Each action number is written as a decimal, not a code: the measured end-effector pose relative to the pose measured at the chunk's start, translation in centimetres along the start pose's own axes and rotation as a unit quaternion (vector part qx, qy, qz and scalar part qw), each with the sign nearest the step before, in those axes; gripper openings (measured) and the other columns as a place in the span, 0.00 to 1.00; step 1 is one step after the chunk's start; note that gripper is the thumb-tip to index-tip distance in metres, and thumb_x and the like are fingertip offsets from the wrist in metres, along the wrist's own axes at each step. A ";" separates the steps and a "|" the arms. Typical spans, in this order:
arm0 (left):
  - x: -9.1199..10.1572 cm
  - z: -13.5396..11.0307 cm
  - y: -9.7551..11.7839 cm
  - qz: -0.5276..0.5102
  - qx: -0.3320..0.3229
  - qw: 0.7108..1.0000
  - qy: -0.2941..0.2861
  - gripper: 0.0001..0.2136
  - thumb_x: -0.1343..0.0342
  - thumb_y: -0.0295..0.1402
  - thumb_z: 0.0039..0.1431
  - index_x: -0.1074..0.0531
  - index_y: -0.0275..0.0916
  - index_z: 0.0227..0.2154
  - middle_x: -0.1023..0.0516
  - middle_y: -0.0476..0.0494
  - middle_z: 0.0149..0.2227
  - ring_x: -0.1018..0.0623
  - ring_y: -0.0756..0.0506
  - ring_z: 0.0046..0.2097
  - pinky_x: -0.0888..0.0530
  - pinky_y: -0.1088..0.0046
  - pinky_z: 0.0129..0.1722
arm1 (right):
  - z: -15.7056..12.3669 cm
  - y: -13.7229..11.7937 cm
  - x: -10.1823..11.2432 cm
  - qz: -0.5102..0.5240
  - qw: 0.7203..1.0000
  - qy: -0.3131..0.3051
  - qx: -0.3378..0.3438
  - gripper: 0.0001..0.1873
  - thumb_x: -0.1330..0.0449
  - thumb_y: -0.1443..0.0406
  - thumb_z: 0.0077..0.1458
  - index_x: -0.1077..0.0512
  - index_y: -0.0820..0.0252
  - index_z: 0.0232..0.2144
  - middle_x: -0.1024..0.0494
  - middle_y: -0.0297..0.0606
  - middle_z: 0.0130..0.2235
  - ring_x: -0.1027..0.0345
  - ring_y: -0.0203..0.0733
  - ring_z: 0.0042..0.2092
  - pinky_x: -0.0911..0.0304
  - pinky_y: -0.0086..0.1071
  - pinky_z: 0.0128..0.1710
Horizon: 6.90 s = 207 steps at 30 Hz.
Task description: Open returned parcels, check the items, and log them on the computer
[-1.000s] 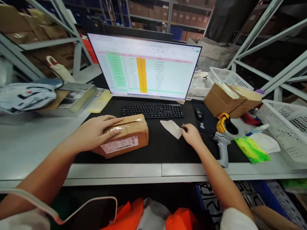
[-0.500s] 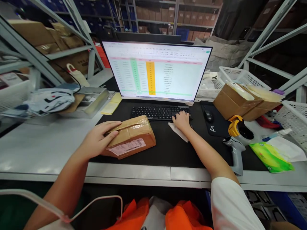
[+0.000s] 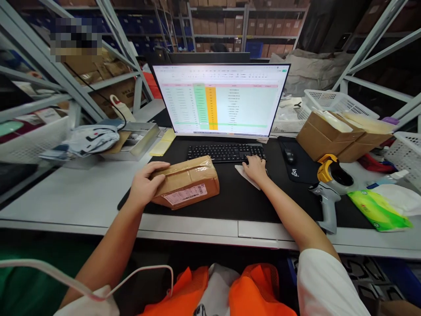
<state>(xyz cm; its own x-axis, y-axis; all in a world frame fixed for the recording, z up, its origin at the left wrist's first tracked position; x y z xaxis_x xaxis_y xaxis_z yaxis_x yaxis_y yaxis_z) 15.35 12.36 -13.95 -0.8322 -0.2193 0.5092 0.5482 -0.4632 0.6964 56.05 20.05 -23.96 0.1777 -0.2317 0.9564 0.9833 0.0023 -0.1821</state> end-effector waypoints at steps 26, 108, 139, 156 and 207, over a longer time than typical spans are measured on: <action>-1.2 -1.9 -7.7 -0.116 0.084 0.988 0.055 0.20 0.46 0.39 0.56 0.26 0.42 0.51 0.24 0.42 0.50 0.24 0.38 0.53 0.27 0.59 0.58 | -2.3 -1.0 0.9 0.010 1.000 -0.010 0.011 0.25 0.44 0.59 0.66 0.27 0.66 0.59 0.32 0.55 0.64 0.43 0.57 0.67 0.43 0.45 0.63; -0.5 7.6 2.6 0.107 0.069 0.901 -0.415 0.28 0.50 0.58 0.62 0.20 0.38 0.28 0.19 0.39 0.30 0.23 0.42 0.32 0.31 0.69 0.33 | -10.6 -17.9 6.4 0.114 0.924 0.188 0.313 0.24 0.48 0.57 0.69 0.30 0.56 0.63 0.29 0.51 0.60 0.37 0.57 0.62 0.49 0.50 0.59; -2.4 10.9 -3.5 0.007 0.227 0.853 -0.471 0.25 0.41 0.57 0.51 0.17 0.39 0.35 0.17 0.40 0.35 0.20 0.40 0.38 0.26 0.69 0.38 | -9.2 -23.7 12.1 -0.063 0.915 0.003 0.398 0.17 0.33 0.52 0.62 0.26 0.59 0.37 0.20 0.41 0.32 0.27 0.48 0.36 0.48 0.37 0.33; 2.4 8.1 4.7 0.162 -0.176 0.939 -0.248 0.22 0.41 0.47 0.58 0.22 0.42 0.51 0.23 0.41 0.57 0.25 0.37 0.58 0.31 0.61 0.59 | -10.4 -22.1 12.6 -0.014 0.913 -0.010 0.407 0.17 0.29 0.53 0.57 0.27 0.58 0.33 0.21 0.38 0.34 0.30 0.44 0.38 0.45 0.34 0.39; 0.9 2.5 0.1 0.093 -0.125 0.973 -0.170 0.22 0.56 0.44 0.67 0.16 0.43 0.35 0.20 0.44 0.58 0.29 0.40 0.66 0.37 0.53 0.69 | -12.2 -10.1 12.6 0.032 0.983 0.177 0.029 0.27 0.56 0.57 0.73 0.33 0.63 0.66 0.33 0.53 0.65 0.44 0.52 0.66 0.50 0.43 0.64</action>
<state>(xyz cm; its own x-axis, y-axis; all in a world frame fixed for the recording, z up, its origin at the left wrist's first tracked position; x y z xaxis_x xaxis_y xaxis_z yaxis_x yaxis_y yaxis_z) 14.84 14.25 -12.19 -0.6216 -0.0426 0.7821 0.6140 -0.6466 0.4527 47.86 5.26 -12.84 0.2251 -0.5526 0.8025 0.9728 0.0814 -0.2168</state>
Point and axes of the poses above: each hand's wrist, its own z-axis towards the middle knuckle, its own x-axis out of the back of the hand, y = z × x, the point moved 3 cm from there along z, towards the middle knuckle
